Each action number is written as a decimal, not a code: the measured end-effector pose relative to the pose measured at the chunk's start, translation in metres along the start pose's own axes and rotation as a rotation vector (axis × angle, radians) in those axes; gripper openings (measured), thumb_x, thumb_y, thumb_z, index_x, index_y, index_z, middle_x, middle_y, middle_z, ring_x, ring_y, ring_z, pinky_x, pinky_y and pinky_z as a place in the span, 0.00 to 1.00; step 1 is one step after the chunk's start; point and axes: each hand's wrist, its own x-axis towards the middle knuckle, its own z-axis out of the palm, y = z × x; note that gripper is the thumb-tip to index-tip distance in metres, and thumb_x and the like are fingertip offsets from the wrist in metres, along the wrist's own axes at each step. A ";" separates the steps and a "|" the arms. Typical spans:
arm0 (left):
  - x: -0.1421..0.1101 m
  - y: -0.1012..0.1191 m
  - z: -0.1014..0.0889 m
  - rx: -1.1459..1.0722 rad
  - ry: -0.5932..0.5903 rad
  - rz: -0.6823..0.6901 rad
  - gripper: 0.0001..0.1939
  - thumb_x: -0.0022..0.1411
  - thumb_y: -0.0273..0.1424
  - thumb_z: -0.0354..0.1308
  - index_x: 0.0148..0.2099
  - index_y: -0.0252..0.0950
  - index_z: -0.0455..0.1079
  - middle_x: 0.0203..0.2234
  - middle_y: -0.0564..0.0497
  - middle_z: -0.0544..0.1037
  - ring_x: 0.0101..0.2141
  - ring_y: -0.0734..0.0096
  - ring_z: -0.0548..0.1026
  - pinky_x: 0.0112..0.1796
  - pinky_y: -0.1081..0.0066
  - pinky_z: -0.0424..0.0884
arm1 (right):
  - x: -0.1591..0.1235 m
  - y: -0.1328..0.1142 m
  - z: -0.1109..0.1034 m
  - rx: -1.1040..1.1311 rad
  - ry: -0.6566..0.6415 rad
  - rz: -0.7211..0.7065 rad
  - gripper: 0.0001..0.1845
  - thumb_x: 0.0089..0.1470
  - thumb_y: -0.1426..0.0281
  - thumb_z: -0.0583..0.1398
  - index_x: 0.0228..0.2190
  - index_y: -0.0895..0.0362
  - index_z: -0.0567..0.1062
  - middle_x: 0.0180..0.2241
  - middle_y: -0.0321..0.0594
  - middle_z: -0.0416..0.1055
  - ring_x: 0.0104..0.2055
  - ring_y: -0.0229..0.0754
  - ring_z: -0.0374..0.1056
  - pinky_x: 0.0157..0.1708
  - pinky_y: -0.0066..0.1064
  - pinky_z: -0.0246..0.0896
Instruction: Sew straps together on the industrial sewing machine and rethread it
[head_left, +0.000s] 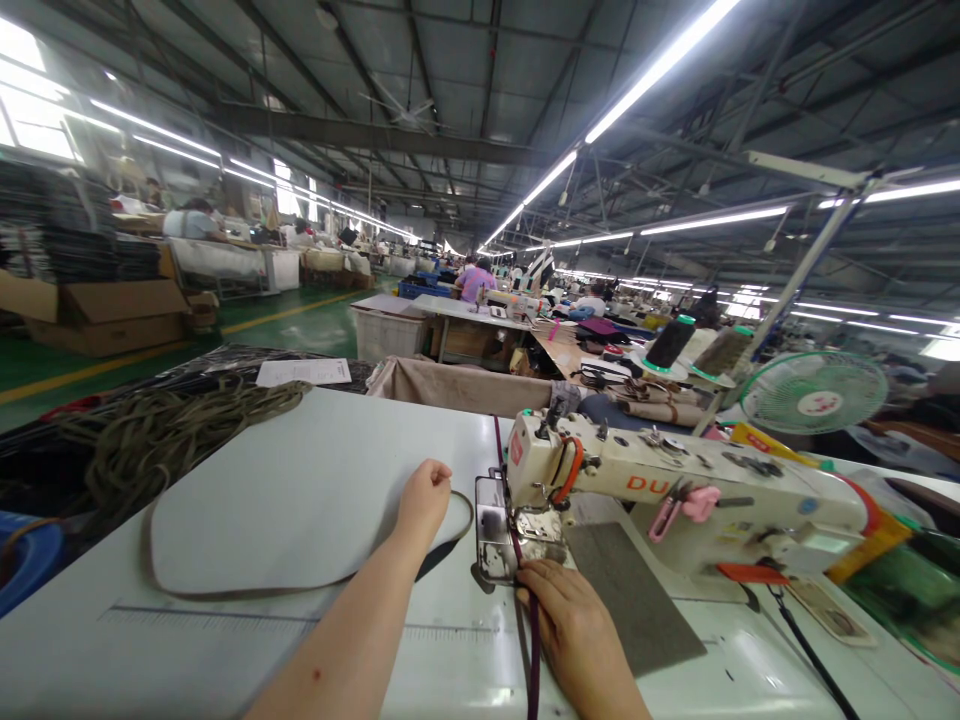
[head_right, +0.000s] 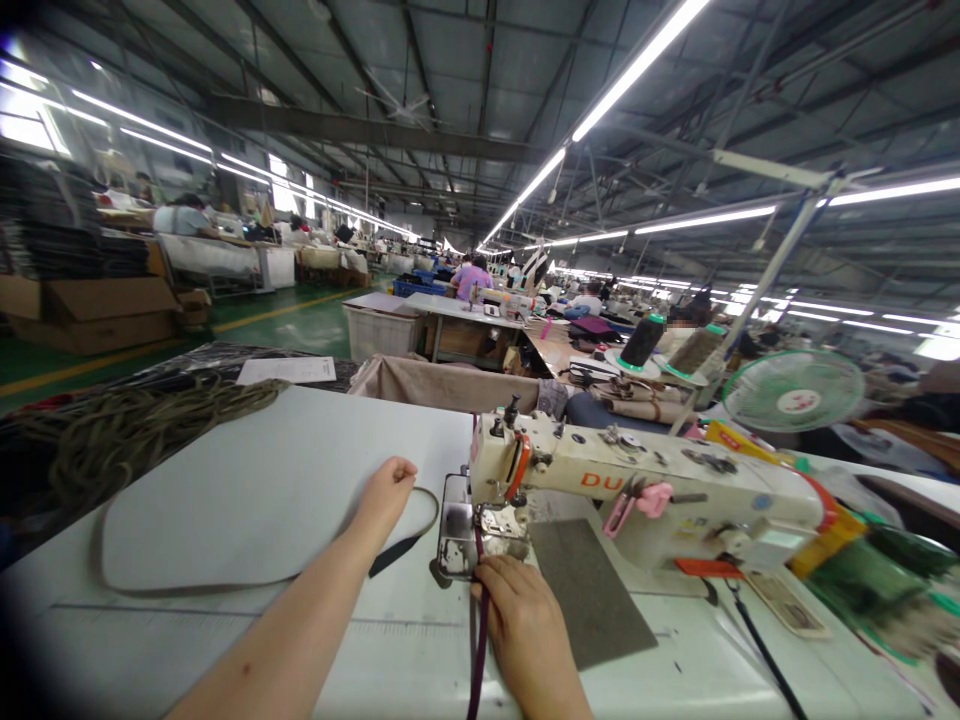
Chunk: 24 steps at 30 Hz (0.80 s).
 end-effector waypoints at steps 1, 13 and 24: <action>0.000 0.000 0.000 0.002 0.003 0.000 0.10 0.62 0.19 0.55 0.38 0.39 0.72 0.35 0.51 0.81 0.38 0.65 0.79 0.44 0.69 0.70 | 0.000 0.000 0.000 0.004 0.005 0.001 0.13 0.70 0.69 0.58 0.49 0.52 0.81 0.50 0.44 0.81 0.52 0.49 0.78 0.53 0.43 0.74; 0.002 -0.003 0.002 0.005 0.001 0.010 0.10 0.62 0.18 0.56 0.39 0.38 0.72 0.35 0.51 0.81 0.38 0.65 0.78 0.43 0.69 0.69 | 0.000 0.001 0.001 0.001 0.019 -0.010 0.13 0.70 0.69 0.57 0.49 0.52 0.81 0.49 0.44 0.81 0.51 0.50 0.78 0.52 0.43 0.74; 0.001 -0.002 0.001 0.043 0.029 0.028 0.12 0.59 0.17 0.55 0.39 0.38 0.72 0.35 0.50 0.80 0.37 0.65 0.78 0.43 0.69 0.70 | -0.001 0.002 0.003 -0.007 0.019 -0.014 0.13 0.70 0.69 0.57 0.49 0.53 0.81 0.50 0.44 0.81 0.51 0.49 0.78 0.53 0.43 0.75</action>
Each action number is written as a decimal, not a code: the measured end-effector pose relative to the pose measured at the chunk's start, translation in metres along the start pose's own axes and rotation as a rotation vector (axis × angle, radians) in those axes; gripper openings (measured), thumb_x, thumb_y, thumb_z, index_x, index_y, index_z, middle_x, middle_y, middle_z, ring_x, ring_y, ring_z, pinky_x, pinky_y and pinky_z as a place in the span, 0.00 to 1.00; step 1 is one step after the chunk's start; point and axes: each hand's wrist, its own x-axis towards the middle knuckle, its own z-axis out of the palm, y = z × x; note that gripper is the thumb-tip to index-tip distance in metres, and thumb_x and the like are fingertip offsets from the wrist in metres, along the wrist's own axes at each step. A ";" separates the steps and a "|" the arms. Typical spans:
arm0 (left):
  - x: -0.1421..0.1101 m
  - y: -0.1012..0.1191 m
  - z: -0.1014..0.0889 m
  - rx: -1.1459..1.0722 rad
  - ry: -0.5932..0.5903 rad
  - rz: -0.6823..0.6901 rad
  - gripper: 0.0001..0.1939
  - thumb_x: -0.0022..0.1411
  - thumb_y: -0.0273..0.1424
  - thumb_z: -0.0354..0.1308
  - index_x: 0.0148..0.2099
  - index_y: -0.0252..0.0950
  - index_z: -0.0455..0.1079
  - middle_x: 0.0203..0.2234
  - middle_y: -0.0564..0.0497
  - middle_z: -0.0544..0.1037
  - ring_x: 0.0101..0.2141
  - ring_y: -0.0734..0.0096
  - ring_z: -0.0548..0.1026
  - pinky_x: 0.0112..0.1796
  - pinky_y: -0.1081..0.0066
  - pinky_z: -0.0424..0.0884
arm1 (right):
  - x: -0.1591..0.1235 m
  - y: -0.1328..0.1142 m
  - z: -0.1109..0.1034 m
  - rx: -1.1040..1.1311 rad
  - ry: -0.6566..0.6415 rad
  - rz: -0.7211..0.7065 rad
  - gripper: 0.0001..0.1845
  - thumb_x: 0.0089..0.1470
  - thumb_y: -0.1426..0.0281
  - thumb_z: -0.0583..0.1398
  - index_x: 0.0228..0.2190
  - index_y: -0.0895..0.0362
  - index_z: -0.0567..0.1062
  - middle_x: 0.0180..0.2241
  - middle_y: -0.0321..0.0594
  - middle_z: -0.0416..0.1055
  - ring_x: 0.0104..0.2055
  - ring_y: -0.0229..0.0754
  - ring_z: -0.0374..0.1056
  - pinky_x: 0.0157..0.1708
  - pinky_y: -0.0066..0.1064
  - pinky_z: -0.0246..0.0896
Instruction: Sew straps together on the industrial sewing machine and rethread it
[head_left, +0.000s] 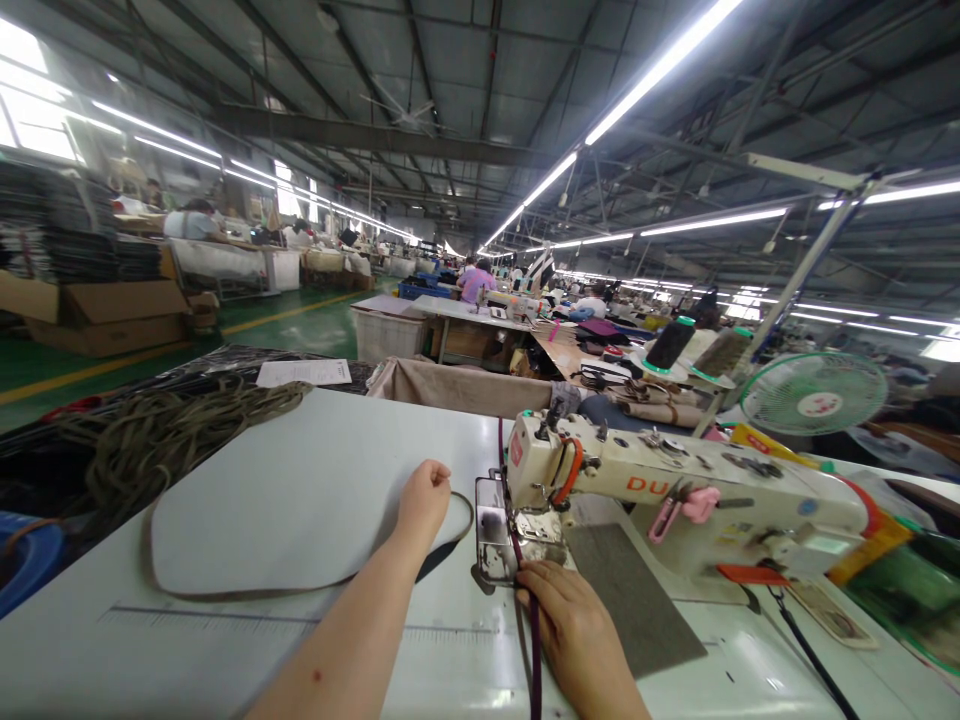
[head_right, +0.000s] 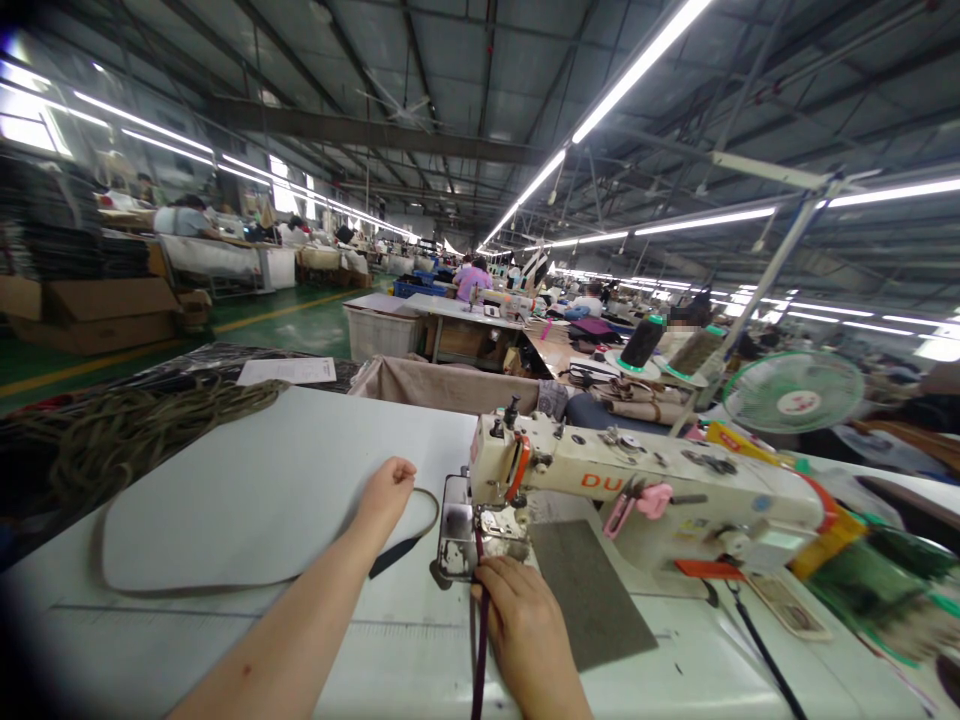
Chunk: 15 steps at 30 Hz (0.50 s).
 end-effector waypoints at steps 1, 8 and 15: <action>0.000 0.000 0.000 0.009 0.008 0.001 0.12 0.59 0.16 0.55 0.39 0.38 0.71 0.35 0.50 0.80 0.38 0.65 0.78 0.43 0.69 0.70 | 0.000 0.000 0.000 0.001 0.001 0.001 0.13 0.70 0.69 0.57 0.49 0.53 0.81 0.50 0.44 0.81 0.52 0.49 0.78 0.53 0.43 0.75; -0.004 0.006 -0.005 0.080 0.059 0.051 0.15 0.55 0.14 0.55 0.40 0.36 0.72 0.41 0.46 0.76 0.42 0.63 0.76 0.49 0.66 0.71 | 0.001 0.000 0.001 0.005 0.011 -0.005 0.13 0.69 0.69 0.58 0.49 0.53 0.81 0.50 0.44 0.81 0.51 0.49 0.78 0.52 0.43 0.75; -0.008 0.007 -0.005 0.169 0.056 0.132 0.21 0.52 0.11 0.56 0.41 0.38 0.76 0.44 0.46 0.72 0.47 0.62 0.75 0.54 0.65 0.68 | 0.001 0.000 0.000 0.016 0.017 -0.014 0.13 0.70 0.69 0.57 0.49 0.53 0.81 0.50 0.44 0.81 0.51 0.49 0.78 0.51 0.43 0.75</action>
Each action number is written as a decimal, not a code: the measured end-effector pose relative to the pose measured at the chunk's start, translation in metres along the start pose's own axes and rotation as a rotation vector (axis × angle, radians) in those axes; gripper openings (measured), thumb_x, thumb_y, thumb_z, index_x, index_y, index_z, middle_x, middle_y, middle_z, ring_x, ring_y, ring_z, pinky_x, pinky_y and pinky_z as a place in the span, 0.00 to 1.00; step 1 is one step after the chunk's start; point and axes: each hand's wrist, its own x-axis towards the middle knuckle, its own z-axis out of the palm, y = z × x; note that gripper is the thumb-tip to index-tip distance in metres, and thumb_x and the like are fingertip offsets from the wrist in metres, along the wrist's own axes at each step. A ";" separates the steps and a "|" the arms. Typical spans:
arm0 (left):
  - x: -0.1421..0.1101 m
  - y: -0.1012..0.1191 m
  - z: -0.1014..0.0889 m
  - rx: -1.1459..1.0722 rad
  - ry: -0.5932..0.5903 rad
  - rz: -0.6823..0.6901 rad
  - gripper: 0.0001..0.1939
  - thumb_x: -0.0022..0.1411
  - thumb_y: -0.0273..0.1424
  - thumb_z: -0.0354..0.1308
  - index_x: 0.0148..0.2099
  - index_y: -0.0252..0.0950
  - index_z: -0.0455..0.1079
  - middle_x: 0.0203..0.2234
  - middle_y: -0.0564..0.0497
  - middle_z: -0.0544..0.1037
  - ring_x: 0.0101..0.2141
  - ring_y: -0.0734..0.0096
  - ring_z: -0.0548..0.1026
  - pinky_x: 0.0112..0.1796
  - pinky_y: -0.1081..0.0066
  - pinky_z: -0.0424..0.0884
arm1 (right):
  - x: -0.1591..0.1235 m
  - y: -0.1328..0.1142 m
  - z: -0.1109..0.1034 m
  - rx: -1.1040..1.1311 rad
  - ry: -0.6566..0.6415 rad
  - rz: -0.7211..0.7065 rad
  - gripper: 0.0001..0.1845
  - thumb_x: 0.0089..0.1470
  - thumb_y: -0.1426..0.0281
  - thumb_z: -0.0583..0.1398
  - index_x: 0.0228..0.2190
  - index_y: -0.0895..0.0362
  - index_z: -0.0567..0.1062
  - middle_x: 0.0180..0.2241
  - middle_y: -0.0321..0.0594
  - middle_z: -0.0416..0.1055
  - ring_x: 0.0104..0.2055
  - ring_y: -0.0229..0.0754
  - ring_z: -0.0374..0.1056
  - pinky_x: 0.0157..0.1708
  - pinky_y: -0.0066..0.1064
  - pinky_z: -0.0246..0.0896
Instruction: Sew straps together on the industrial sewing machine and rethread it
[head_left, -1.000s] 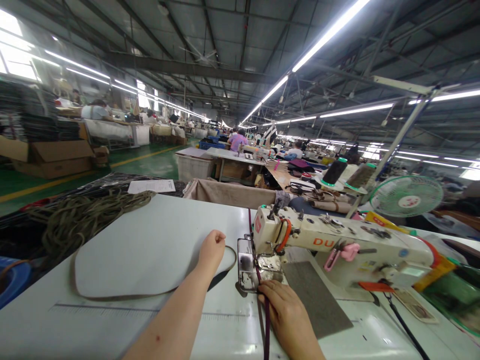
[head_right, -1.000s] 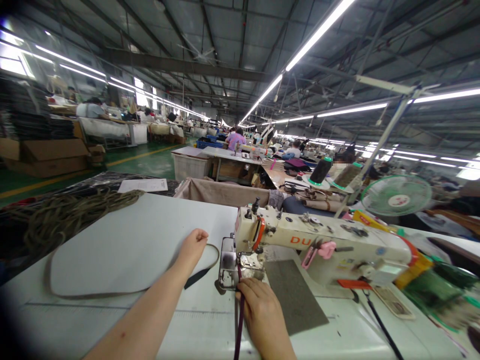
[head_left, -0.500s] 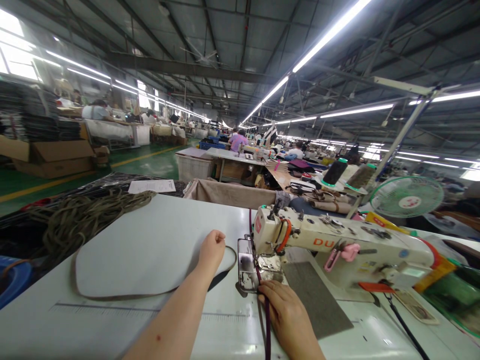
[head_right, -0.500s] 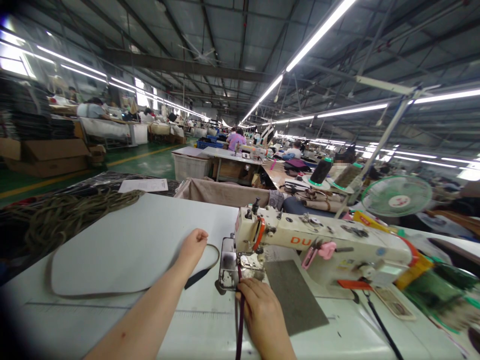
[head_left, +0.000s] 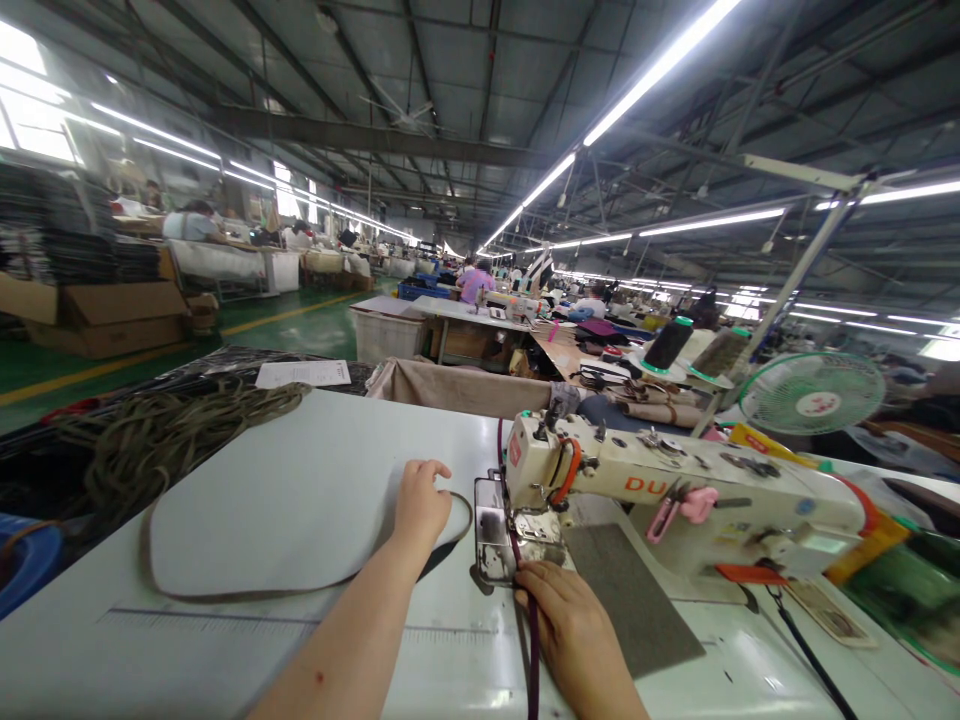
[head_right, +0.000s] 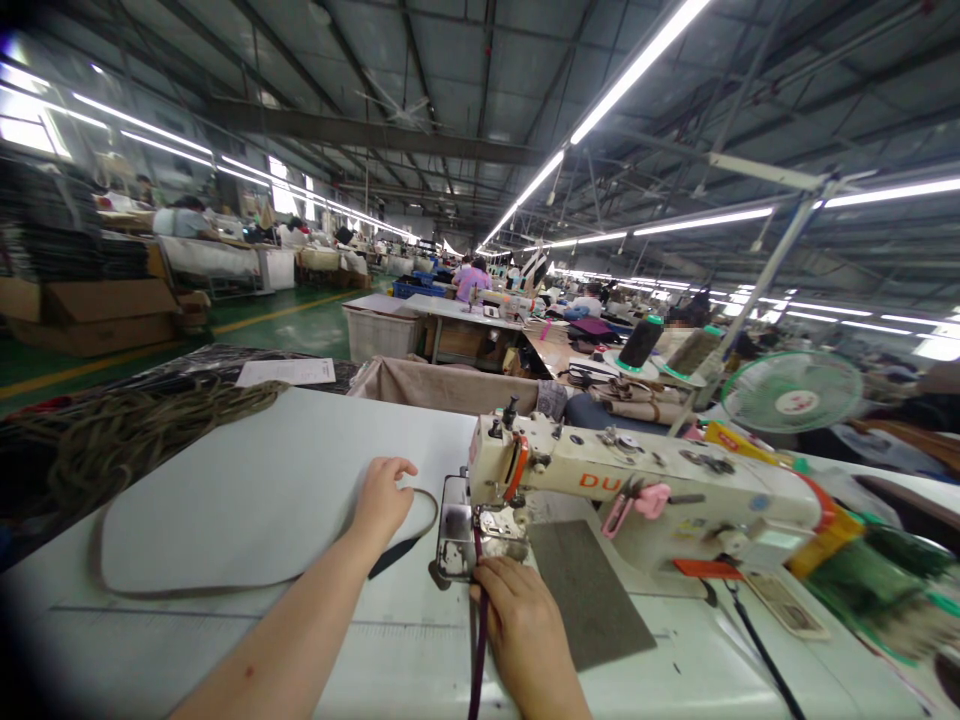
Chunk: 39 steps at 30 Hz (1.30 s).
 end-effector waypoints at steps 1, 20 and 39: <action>0.000 0.000 0.000 0.018 -0.002 0.003 0.21 0.51 0.11 0.56 0.42 0.38 0.76 0.45 0.46 0.72 0.47 0.62 0.75 0.54 0.65 0.68 | 0.000 0.000 0.000 0.005 -0.002 0.001 0.13 0.70 0.69 0.57 0.49 0.53 0.81 0.49 0.44 0.81 0.51 0.49 0.78 0.51 0.43 0.75; -0.007 0.002 -0.003 0.262 -0.192 0.121 0.06 0.56 0.28 0.72 0.37 0.42 0.81 0.44 0.44 0.76 0.50 0.51 0.71 0.56 0.60 0.64 | 0.004 -0.002 -0.003 0.030 0.017 -0.001 0.14 0.71 0.67 0.56 0.47 0.53 0.82 0.48 0.46 0.82 0.51 0.48 0.78 0.52 0.42 0.74; 0.013 -0.003 -0.008 -0.298 0.039 -0.154 0.08 0.67 0.29 0.57 0.38 0.39 0.77 0.35 0.49 0.82 0.39 0.62 0.78 0.42 0.68 0.69 | 0.005 -0.003 -0.005 0.023 0.017 0.003 0.14 0.71 0.67 0.56 0.48 0.53 0.82 0.48 0.45 0.82 0.51 0.48 0.78 0.51 0.42 0.75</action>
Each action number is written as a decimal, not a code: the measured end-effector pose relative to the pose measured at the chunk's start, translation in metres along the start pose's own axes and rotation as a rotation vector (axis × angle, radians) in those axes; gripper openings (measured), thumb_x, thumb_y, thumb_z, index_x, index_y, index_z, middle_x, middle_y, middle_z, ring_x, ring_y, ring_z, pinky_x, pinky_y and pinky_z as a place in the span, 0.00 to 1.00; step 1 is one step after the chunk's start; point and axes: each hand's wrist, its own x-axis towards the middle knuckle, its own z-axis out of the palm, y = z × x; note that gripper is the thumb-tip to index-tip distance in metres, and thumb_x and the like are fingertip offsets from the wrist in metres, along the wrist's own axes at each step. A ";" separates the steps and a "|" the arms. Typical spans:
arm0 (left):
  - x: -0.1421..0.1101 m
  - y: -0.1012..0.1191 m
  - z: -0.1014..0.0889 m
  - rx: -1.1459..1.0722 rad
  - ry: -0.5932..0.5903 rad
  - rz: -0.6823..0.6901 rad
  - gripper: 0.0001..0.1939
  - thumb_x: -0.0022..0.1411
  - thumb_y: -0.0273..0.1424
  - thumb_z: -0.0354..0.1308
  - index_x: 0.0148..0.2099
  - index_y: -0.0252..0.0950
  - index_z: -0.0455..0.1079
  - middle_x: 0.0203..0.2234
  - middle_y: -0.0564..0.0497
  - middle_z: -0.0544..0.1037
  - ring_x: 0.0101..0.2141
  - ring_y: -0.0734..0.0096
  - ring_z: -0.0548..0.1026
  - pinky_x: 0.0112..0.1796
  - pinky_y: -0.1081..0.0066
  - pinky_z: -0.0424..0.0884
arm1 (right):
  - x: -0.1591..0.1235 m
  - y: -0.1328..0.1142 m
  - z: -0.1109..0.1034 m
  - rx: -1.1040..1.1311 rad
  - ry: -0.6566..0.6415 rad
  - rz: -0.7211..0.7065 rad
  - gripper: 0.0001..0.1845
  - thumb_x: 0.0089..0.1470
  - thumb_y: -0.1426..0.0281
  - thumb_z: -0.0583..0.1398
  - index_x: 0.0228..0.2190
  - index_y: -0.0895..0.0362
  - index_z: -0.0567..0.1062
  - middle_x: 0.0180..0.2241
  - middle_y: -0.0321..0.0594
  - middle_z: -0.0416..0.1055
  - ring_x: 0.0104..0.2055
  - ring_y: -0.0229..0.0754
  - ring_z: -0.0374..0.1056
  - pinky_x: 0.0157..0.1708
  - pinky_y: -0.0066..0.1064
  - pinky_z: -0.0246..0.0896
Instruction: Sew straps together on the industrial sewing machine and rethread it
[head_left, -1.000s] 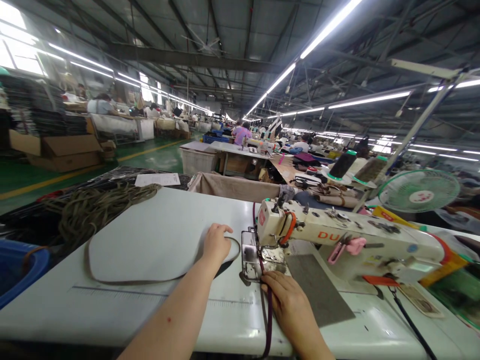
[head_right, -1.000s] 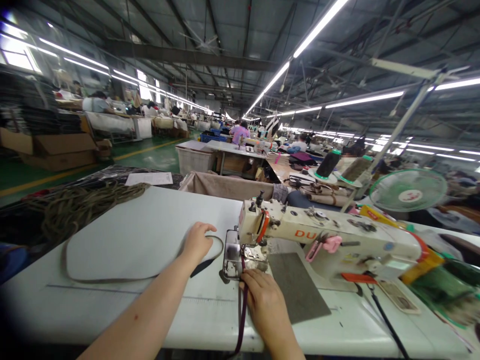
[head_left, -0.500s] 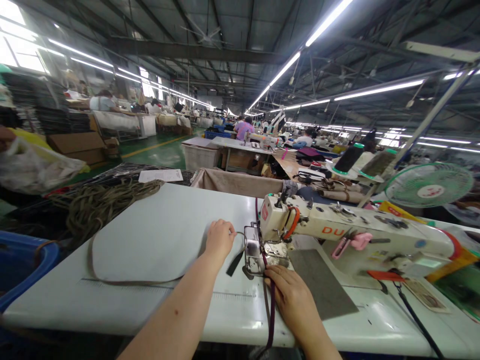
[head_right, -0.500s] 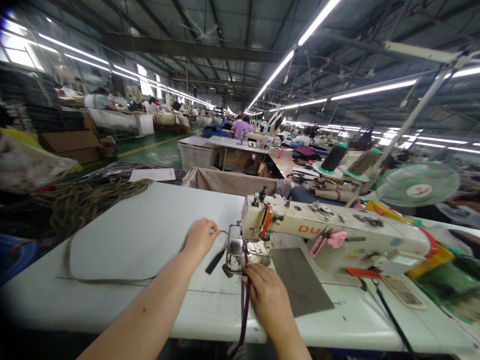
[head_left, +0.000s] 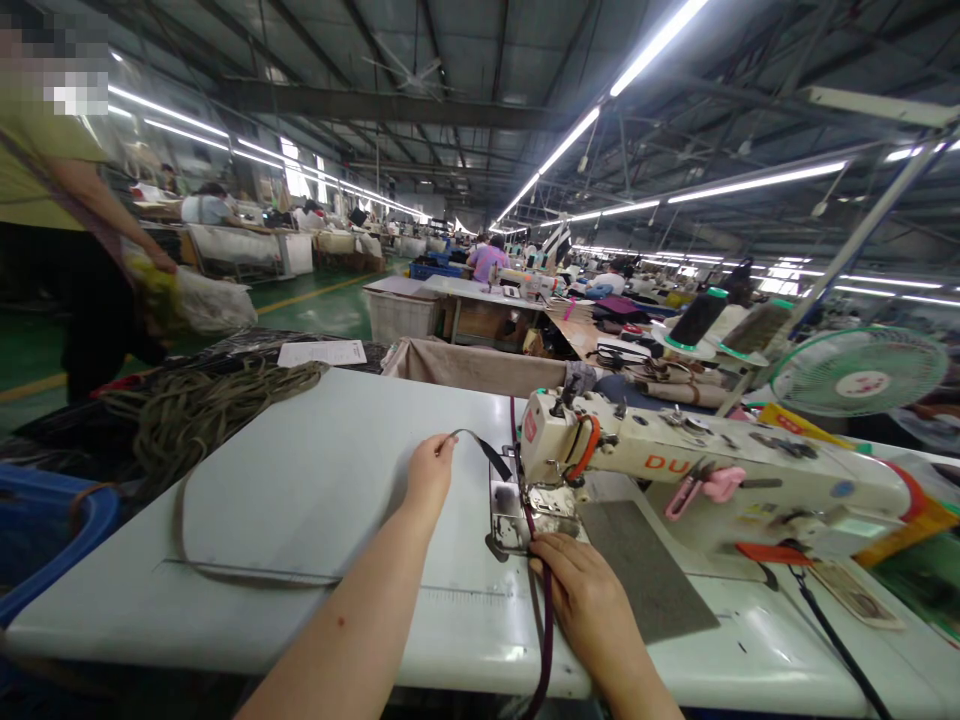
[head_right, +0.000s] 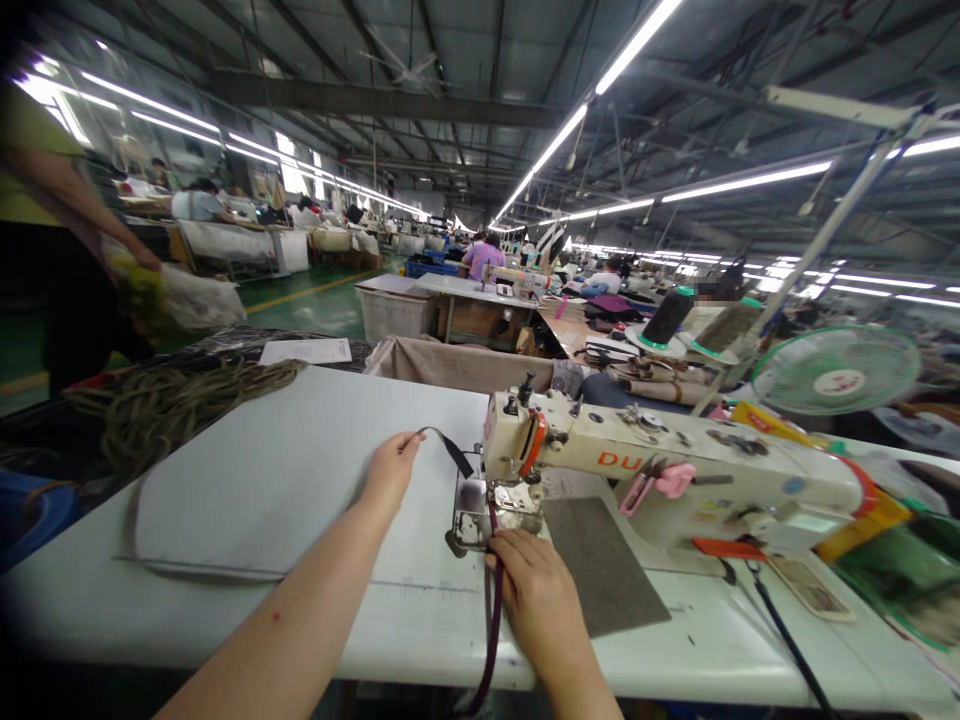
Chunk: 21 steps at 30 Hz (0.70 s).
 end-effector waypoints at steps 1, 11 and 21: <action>-0.001 0.000 -0.002 -0.016 0.010 -0.003 0.09 0.67 0.32 0.56 0.37 0.39 0.77 0.33 0.50 0.82 0.38 0.62 0.78 0.40 0.68 0.68 | 0.000 0.000 0.000 -0.002 0.002 0.001 0.14 0.71 0.67 0.56 0.48 0.53 0.82 0.48 0.45 0.82 0.51 0.48 0.78 0.51 0.42 0.75; -0.002 -0.007 0.005 -0.306 0.063 -0.118 0.21 0.64 0.47 0.56 0.39 0.35 0.79 0.26 0.50 0.74 0.27 0.69 0.72 0.31 0.71 0.67 | -0.002 0.003 0.003 -0.028 0.003 -0.014 0.15 0.72 0.66 0.55 0.48 0.53 0.82 0.48 0.45 0.82 0.50 0.49 0.79 0.52 0.43 0.75; -0.001 -0.004 0.006 -0.410 0.098 -0.148 0.25 0.62 0.51 0.59 0.44 0.32 0.76 0.29 0.49 0.75 0.26 0.73 0.70 0.29 0.74 0.66 | -0.002 0.008 0.006 -0.051 0.028 -0.056 0.16 0.72 0.65 0.55 0.48 0.52 0.83 0.47 0.44 0.82 0.49 0.48 0.80 0.50 0.41 0.77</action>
